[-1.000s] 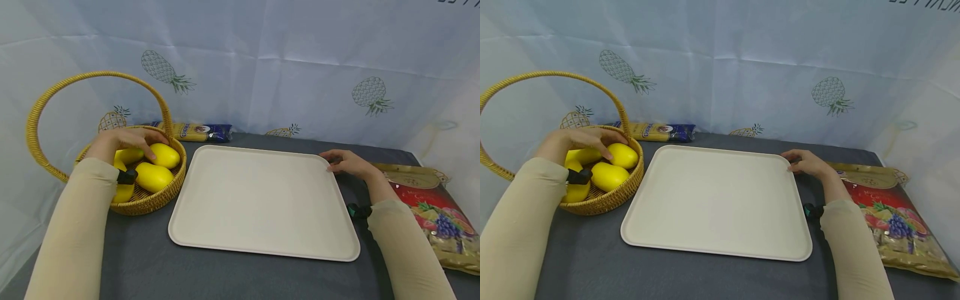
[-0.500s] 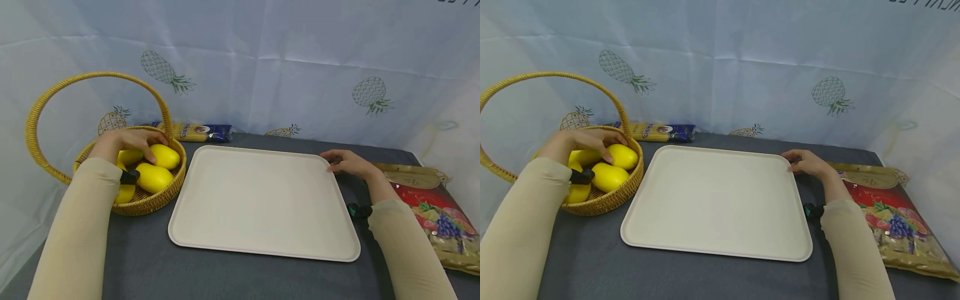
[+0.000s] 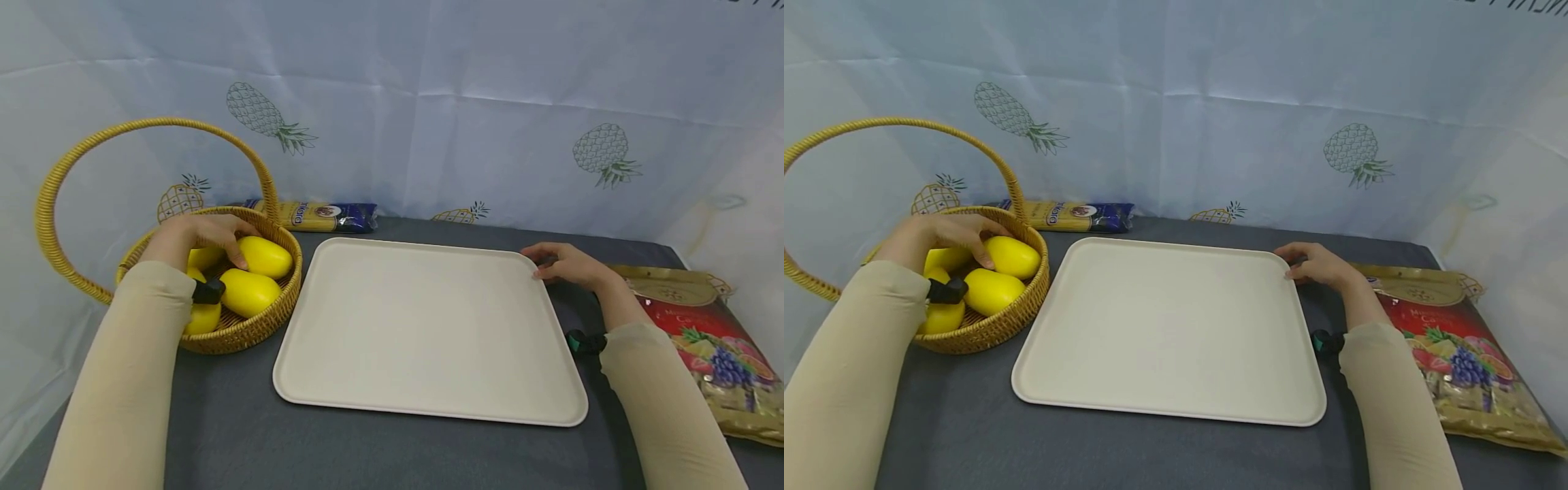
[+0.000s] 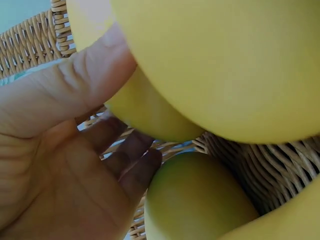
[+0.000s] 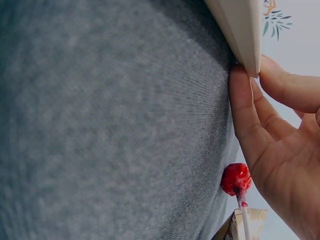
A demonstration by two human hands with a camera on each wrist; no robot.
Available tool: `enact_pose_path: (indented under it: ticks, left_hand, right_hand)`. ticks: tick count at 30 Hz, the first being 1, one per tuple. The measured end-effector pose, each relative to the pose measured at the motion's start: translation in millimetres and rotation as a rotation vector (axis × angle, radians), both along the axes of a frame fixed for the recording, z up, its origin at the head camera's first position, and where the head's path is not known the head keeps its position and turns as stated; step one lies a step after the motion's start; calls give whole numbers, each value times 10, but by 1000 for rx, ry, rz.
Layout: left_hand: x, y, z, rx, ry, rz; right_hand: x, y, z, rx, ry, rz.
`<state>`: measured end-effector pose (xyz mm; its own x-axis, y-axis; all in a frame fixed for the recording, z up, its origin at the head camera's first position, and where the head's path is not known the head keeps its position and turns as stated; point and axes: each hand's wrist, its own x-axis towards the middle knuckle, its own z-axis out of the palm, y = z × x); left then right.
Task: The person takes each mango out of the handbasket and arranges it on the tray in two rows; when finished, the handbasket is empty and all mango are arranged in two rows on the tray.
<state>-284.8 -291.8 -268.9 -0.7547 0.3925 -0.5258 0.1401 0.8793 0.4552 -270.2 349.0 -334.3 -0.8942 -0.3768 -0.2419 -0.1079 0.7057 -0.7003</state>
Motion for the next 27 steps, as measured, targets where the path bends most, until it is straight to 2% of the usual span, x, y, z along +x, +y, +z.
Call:
enact_pose_path:
  ticks: [6,12,15,19,25,27]
  left_hand:
    - [26,7,8,46,2,12]
    - [38,-7,18,95,68,13]
    - [51,-28,50,113,88,22]
    - [94,-45,121,146,70,66]
    - [185,-45,228,299,34,141]
    - [201,-39,257,350,28,145]
  right_hand:
    - [-5,-18,12,9,-9,-1]
    - [-1,-26,12,9,-11,-4]
    - [-1,-29,14,10,-15,-6]
    - [3,-29,18,12,-10,-9]
    - [3,-23,17,8,-3,-6]
    - [-3,-21,16,7,-2,-2]
